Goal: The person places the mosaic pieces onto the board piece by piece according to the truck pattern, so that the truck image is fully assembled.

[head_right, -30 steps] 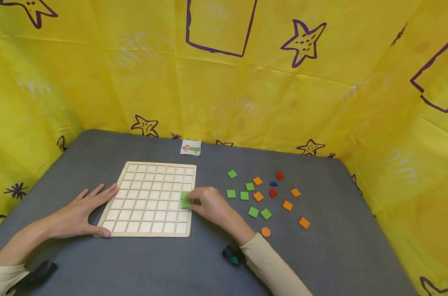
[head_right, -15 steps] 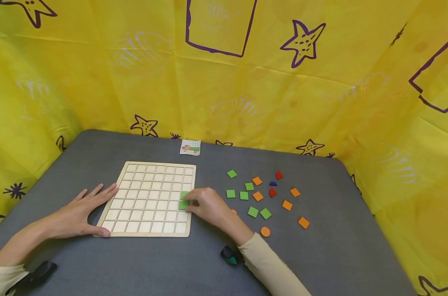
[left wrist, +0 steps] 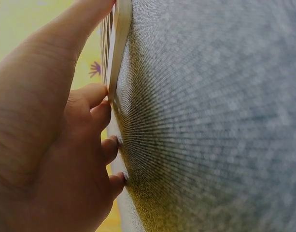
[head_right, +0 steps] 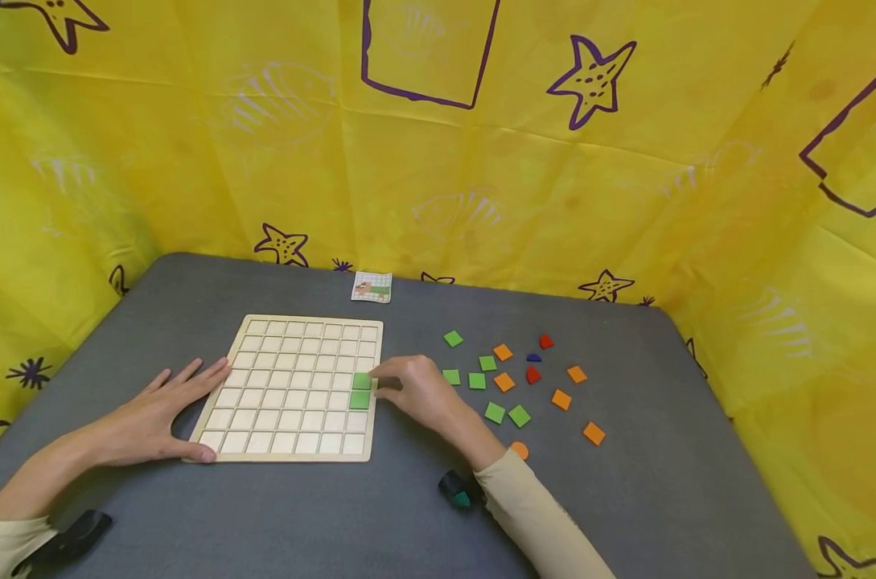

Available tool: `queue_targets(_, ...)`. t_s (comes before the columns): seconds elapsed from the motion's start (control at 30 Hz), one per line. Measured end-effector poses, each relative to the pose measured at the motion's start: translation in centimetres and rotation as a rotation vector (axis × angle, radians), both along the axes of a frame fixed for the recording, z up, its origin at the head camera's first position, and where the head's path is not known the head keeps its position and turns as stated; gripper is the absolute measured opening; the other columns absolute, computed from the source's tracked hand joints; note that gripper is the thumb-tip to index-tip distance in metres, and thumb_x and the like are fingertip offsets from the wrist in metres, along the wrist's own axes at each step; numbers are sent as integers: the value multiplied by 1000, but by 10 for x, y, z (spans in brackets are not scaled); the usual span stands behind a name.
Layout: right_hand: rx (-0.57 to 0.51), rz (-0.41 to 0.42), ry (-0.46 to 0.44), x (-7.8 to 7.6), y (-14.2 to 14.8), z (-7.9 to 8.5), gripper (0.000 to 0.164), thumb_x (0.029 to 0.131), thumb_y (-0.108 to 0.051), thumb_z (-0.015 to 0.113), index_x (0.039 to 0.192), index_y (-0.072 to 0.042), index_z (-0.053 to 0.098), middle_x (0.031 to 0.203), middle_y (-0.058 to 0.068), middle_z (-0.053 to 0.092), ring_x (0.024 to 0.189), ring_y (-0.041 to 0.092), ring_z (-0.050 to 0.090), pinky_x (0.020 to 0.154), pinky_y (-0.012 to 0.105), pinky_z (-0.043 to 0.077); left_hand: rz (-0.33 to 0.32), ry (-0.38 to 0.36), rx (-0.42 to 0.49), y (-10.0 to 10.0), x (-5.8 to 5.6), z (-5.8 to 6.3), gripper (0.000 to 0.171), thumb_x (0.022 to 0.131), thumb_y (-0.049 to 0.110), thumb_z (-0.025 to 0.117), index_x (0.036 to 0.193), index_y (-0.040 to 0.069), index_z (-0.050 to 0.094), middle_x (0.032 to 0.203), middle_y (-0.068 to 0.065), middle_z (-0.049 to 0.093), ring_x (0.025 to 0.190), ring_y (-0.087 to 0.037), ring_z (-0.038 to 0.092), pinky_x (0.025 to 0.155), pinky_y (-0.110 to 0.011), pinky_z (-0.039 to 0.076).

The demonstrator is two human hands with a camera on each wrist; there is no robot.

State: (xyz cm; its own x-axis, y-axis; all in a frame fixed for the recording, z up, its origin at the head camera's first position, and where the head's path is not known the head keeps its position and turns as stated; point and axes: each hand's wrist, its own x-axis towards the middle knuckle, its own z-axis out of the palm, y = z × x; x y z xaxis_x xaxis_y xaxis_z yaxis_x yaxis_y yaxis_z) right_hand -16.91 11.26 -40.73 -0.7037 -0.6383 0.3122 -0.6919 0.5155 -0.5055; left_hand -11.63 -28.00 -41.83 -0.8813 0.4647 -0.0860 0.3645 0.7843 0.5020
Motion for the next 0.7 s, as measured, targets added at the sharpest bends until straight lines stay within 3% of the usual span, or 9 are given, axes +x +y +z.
queue_targets(0.47,55,-50,35,-9,34,0,29,79,-4,81,107,-2,75,104,7,74,99,21,70,84,32,56,-3,9,5,-3,2,1,120,67,68,75,157,12,20,162,-14,18,144,-51,10,111,-66,-4)
queue_targets(0.7,1,-86,56,-11,60,-3,30,76,-1,82,105,-1,75,102,10,74,95,23,71,79,32,57,-3,7,-2,-2,0,-1,121,67,69,75,157,12,20,162,-13,18,145,-50,10,111,-66,-4)
